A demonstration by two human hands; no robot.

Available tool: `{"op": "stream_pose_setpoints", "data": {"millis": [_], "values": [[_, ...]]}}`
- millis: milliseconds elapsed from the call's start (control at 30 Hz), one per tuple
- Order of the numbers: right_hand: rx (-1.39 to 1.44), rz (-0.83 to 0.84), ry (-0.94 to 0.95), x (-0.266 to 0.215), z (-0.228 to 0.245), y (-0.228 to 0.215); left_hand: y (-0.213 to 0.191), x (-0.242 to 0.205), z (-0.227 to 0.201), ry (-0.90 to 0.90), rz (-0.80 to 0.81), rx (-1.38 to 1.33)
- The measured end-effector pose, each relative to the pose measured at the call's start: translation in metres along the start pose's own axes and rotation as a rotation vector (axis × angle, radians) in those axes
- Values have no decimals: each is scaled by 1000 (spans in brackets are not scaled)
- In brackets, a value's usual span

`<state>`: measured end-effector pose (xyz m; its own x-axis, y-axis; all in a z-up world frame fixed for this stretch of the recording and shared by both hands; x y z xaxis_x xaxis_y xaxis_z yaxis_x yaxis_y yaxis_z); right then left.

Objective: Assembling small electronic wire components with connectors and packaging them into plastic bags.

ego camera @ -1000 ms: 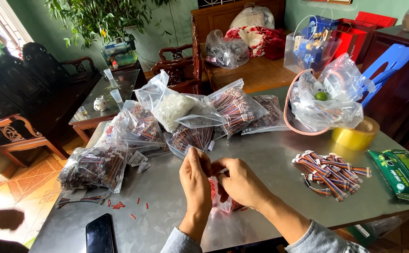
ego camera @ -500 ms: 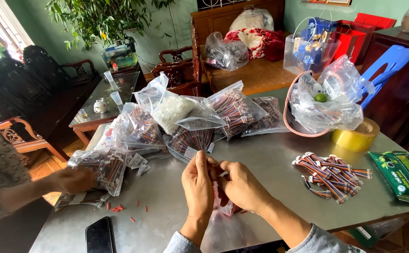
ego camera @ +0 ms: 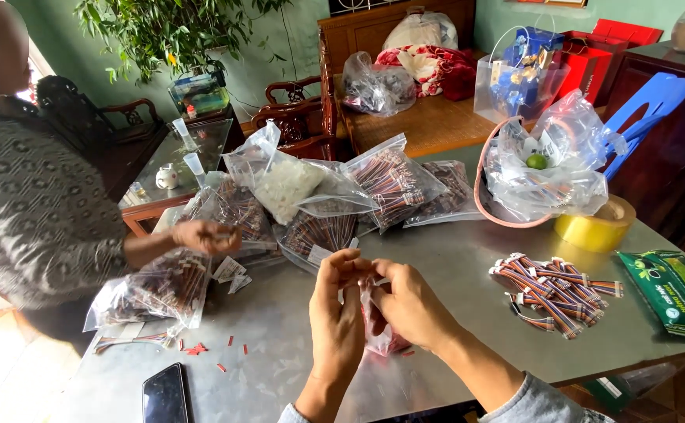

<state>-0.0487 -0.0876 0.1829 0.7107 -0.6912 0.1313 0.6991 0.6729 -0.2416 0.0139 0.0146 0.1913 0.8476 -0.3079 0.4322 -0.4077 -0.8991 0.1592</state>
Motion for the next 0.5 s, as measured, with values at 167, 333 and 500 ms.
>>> {"op": "stream_pose_setpoints", "data": {"millis": [167,333,500], "values": [[103,-16,43,2,1,-3,-5,3,-6,22,71,-169],[215,6,3,4,2,1,-23,10,-37,265,29,147],[66,14,-50,-2,22,-2,-30,21,5,123,325,1033]]}}
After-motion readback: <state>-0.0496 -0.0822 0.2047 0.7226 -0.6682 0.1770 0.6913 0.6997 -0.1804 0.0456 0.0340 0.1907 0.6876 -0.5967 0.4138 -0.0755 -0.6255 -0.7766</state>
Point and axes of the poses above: each hand's wrist, its own x-axis towards the middle knuckle, its own y-axis out of the palm, z = x × y, the point moved 7 cm from there along x, towards the middle knuckle, and after that the axes turned 12 degrees about -z, right-handed, at the moved point
